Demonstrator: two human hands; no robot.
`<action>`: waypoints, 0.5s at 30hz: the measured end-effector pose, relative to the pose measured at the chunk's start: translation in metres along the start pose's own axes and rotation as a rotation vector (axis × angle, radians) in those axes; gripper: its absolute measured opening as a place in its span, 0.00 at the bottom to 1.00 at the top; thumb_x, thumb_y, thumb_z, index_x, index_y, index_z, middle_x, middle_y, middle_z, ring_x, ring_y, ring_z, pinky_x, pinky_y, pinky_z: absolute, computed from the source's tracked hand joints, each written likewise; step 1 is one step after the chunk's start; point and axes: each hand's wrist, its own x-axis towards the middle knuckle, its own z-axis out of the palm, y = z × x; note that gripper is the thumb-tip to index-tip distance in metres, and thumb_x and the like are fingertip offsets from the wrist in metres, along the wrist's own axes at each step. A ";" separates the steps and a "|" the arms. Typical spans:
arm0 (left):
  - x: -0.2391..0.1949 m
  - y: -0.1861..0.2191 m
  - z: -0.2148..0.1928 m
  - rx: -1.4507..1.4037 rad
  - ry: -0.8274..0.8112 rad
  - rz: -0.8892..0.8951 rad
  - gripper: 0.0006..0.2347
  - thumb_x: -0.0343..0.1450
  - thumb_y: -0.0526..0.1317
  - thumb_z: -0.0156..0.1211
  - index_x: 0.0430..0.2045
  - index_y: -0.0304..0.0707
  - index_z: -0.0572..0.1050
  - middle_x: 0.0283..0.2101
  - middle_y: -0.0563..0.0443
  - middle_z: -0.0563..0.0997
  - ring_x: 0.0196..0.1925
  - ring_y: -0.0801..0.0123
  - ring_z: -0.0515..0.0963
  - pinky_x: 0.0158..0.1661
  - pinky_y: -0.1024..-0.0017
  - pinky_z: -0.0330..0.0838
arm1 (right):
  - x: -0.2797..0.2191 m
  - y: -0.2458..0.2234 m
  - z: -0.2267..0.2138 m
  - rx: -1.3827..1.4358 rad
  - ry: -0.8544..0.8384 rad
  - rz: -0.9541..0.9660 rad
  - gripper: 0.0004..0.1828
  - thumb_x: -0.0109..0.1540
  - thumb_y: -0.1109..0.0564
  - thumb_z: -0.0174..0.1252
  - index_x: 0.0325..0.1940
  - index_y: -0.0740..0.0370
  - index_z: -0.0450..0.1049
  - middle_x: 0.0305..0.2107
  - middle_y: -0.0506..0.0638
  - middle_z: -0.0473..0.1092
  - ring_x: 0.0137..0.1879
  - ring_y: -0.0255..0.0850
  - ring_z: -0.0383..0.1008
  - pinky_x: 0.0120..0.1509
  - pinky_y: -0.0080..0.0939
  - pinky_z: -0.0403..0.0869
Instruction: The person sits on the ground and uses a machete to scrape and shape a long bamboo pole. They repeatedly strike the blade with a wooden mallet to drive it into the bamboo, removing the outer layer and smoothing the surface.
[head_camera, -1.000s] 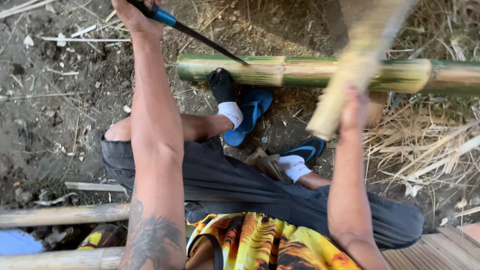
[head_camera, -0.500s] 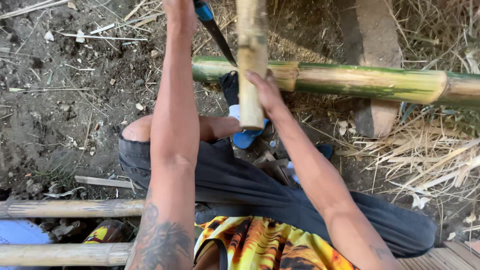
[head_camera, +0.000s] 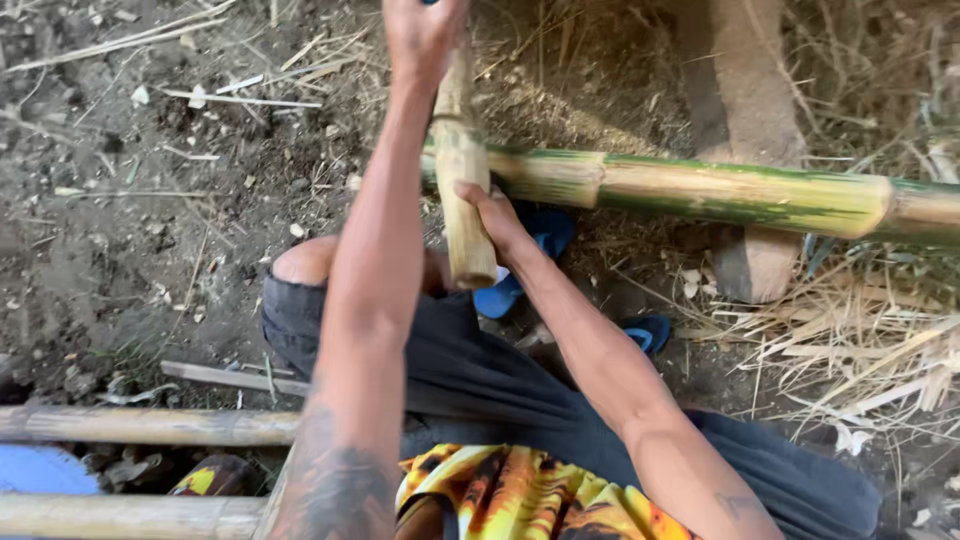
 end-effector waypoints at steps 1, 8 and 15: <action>0.003 0.004 -0.004 -0.021 -0.009 -0.151 0.12 0.79 0.43 0.65 0.29 0.36 0.74 0.23 0.52 0.75 0.20 0.69 0.73 0.22 0.70 0.71 | 0.007 -0.001 -0.004 0.059 -0.041 0.044 0.29 0.68 0.47 0.60 0.65 0.72 0.66 0.41 0.64 0.74 0.37 0.48 0.79 0.40 0.46 0.81; 0.003 0.054 0.012 -0.099 -0.114 -0.437 0.14 0.73 0.42 0.69 0.25 0.32 0.71 0.21 0.53 0.71 0.24 0.70 0.70 0.28 0.64 0.68 | -0.057 -0.003 -0.036 0.068 0.125 0.088 0.27 0.63 0.48 0.58 0.60 0.70 0.71 0.34 0.60 0.78 0.30 0.48 0.82 0.33 0.49 0.83; -0.008 0.171 0.097 0.201 -0.906 -0.066 0.11 0.67 0.43 0.75 0.28 0.38 0.79 0.25 0.40 0.81 0.28 0.51 0.80 0.30 0.59 0.75 | -0.099 -0.010 -0.050 -0.125 0.098 0.067 0.39 0.59 0.45 0.66 0.68 0.64 0.62 0.47 0.58 0.73 0.50 0.49 0.76 0.53 0.48 0.75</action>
